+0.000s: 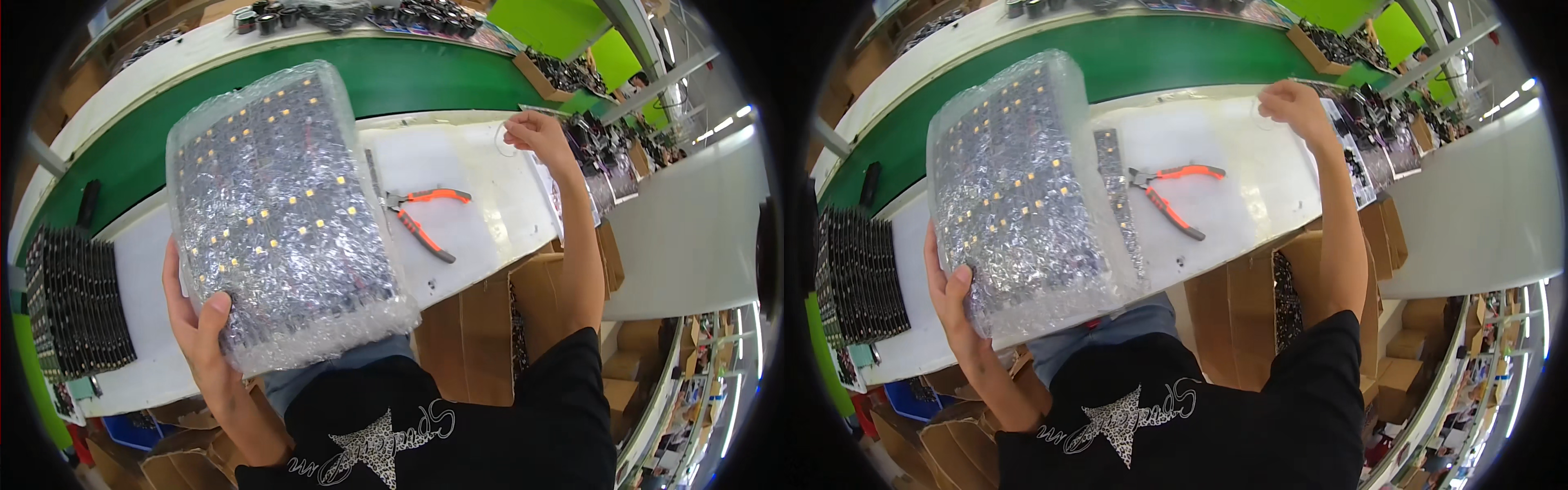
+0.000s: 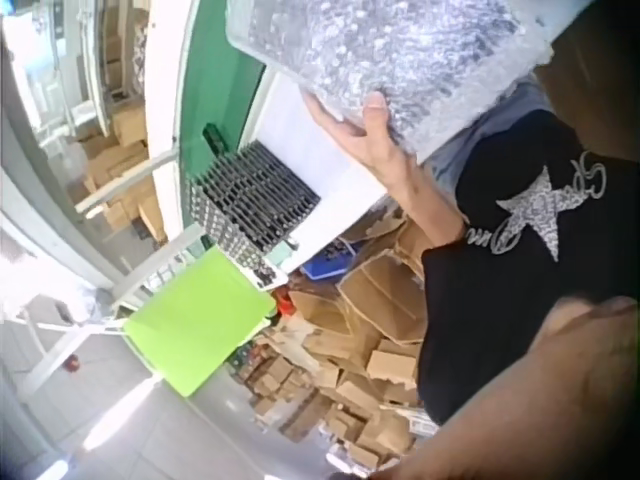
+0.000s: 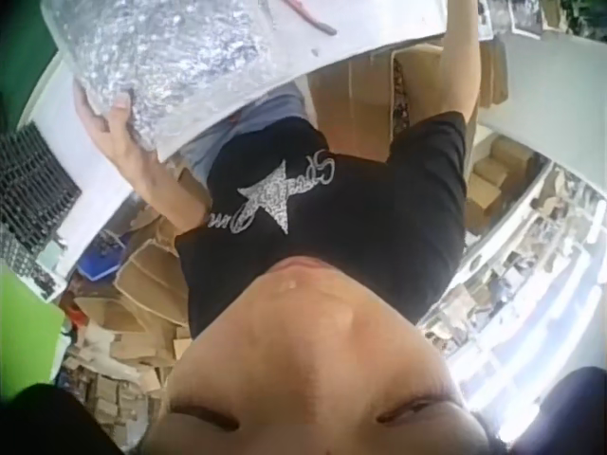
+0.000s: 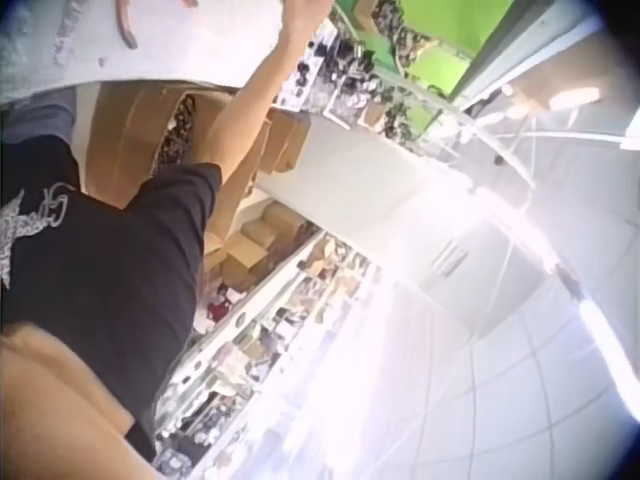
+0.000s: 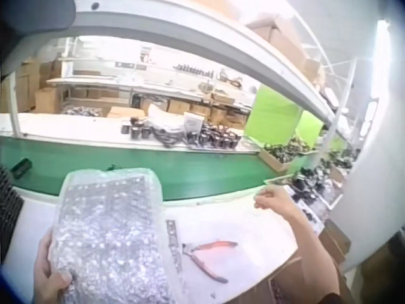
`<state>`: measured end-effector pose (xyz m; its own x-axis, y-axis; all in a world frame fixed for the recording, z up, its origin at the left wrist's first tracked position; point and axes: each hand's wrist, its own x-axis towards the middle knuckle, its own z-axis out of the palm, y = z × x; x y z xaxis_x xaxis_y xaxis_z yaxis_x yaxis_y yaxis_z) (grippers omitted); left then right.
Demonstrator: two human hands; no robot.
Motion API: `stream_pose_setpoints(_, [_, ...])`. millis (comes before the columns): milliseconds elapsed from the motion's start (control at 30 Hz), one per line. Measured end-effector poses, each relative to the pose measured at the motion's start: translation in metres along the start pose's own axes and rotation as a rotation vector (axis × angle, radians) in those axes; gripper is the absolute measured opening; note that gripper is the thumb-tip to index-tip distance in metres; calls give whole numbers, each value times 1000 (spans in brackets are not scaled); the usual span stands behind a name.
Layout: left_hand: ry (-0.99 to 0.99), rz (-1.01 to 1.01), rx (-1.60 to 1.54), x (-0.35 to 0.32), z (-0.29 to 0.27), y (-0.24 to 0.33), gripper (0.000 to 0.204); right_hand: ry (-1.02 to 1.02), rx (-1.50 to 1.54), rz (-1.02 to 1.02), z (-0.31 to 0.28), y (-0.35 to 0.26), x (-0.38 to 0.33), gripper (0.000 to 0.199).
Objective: Unwrapping printed circuit boards from bubble wrap and stacking them neatly on a workbench in an electronics factory.
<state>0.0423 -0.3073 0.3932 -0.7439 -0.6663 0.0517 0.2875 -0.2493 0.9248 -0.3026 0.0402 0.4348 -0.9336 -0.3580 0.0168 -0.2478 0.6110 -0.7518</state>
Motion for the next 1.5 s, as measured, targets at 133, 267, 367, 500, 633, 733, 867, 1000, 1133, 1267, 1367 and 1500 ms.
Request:
stream_pose_setpoints(133, [-108,-34,91,0,20,-7,82,182,-64,-23,-21,38,-34,24])
stream_pose_setpoints(267, [-109,-53,203,2,26,-12,84,292,-356,-39,-18,70,-86,22])
stream_pose_setpoints(367, [-102,-51,222,4,22,-12,85,141,-405,-85,3,80,-118,22])
stream_pose_setpoints(500, [-111,-58,242,6,12,-13,87,210,-551,-246,41,55,-138,45])
stream_pose_setpoints(633, [-107,-46,236,8,-1,-16,95,16,-484,-420,91,11,-137,72])
stream_pose_setpoints(733, [-76,-8,175,-1,-24,-11,99,-36,-468,-498,116,-9,-125,70])
stream_pose_setpoints(867, [-37,32,164,-20,-70,6,95,-8,-472,-526,125,-16,-115,57])
stream_pose_setpoints(1000, [122,96,111,-44,-101,15,95,91,-575,-432,129,-12,-123,44])
stream_pose_setpoints(1133, [278,118,83,-65,-109,15,99,322,-687,-238,120,2,-124,36])
stream_pose_setpoints(1267, [336,101,-33,-79,-119,11,100,448,-966,1,104,11,-111,37])
stream_pose_setpoints(1367, [294,85,-54,-77,-127,6,102,564,-950,-375,108,-5,-112,38])
stream_pose_setpoints(1500, [126,22,-7,-66,-118,6,106,-171,115,-47,153,-46,-120,53])
